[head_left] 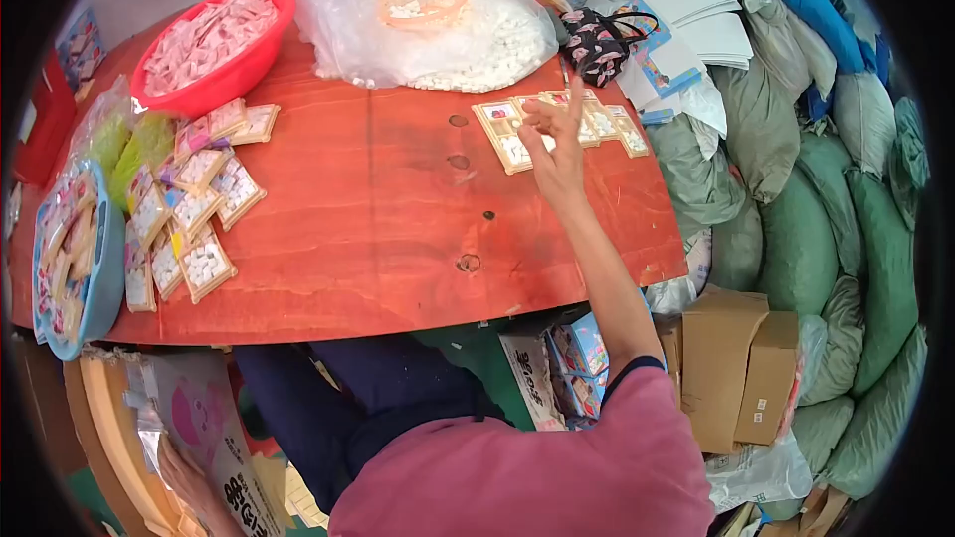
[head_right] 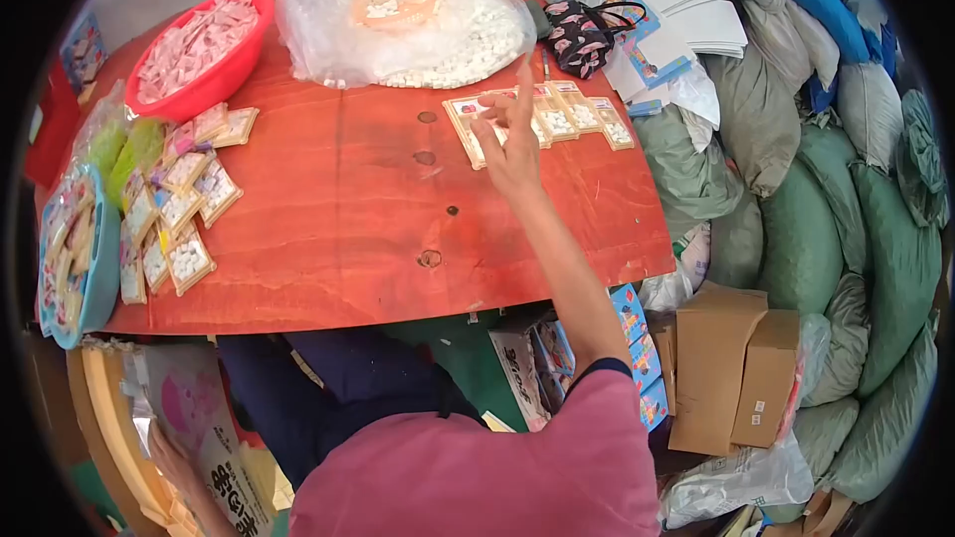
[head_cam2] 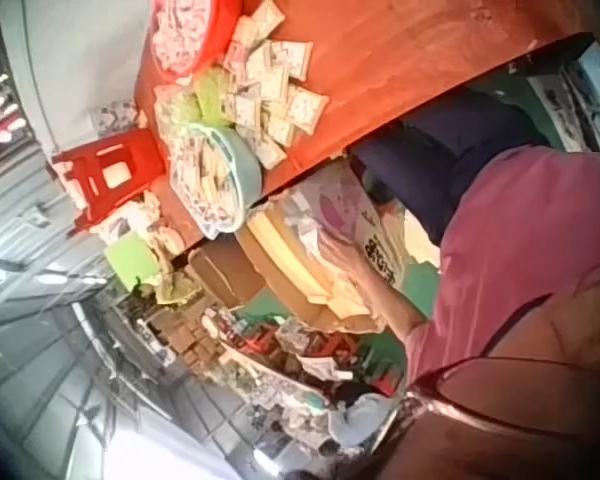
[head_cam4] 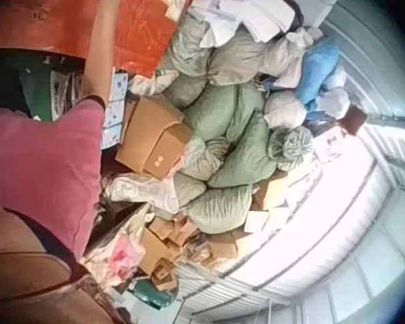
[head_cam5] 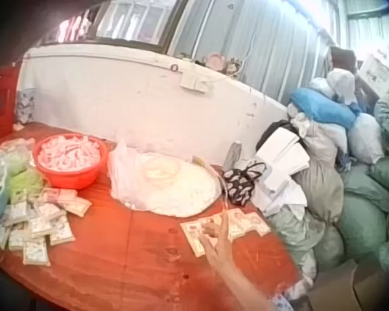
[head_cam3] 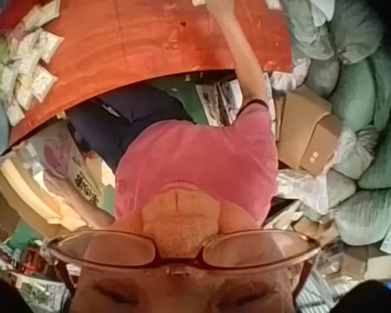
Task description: Bundle small packets of items using adhesive paper strips and pack them into a cardboard box.
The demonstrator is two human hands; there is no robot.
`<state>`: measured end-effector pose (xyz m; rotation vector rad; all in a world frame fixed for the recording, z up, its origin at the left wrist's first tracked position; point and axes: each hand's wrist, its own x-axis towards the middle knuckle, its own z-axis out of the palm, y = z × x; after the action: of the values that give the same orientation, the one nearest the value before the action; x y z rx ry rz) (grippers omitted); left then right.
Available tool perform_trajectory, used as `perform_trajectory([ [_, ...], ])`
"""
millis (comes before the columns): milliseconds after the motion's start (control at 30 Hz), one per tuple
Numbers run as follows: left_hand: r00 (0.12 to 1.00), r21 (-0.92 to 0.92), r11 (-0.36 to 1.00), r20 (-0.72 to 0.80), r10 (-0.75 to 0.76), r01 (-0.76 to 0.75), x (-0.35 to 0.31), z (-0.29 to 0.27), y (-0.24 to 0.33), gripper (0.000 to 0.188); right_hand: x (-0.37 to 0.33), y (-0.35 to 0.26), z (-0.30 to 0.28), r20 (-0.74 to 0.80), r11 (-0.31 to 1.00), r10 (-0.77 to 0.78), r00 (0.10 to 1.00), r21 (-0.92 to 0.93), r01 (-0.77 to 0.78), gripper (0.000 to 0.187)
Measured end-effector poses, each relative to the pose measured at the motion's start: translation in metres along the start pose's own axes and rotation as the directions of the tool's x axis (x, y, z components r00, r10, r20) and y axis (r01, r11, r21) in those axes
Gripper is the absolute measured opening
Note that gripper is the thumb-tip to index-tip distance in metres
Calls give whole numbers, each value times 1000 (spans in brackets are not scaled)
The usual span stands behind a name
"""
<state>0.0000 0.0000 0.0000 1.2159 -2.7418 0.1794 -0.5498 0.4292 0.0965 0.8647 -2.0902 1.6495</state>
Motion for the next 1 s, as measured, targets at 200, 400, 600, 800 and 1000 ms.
perform_trajectory([
  [200, 977, 249, 956, -106, 187, -156, -28, -10, 63, 44, 25, 81, -15, 379, 822, 18, 925, -532, 202, 78],
  [400, 913, -40, 926, -191, 361, -374, -9, -34, 119, 33, 13, 80, 5, 478, 876, 200, 855, -477, 63, 72],
  [600, 807, -395, 704, -299, 509, -590, 26, -54, 207, 28, -30, 20, 61, 580, 914, 92, 810, -373, 163, 74],
  [800, 774, -558, 545, -358, 522, -625, 55, -64, 294, 42, -100, -57, 133, 601, 959, -76, 796, -175, 224, 73],
  [1000, 771, -567, 529, -388, 504, -631, 61, -36, 311, 38, -114, -86, 158, 656, 949, 98, 749, 165, -269, 68],
])
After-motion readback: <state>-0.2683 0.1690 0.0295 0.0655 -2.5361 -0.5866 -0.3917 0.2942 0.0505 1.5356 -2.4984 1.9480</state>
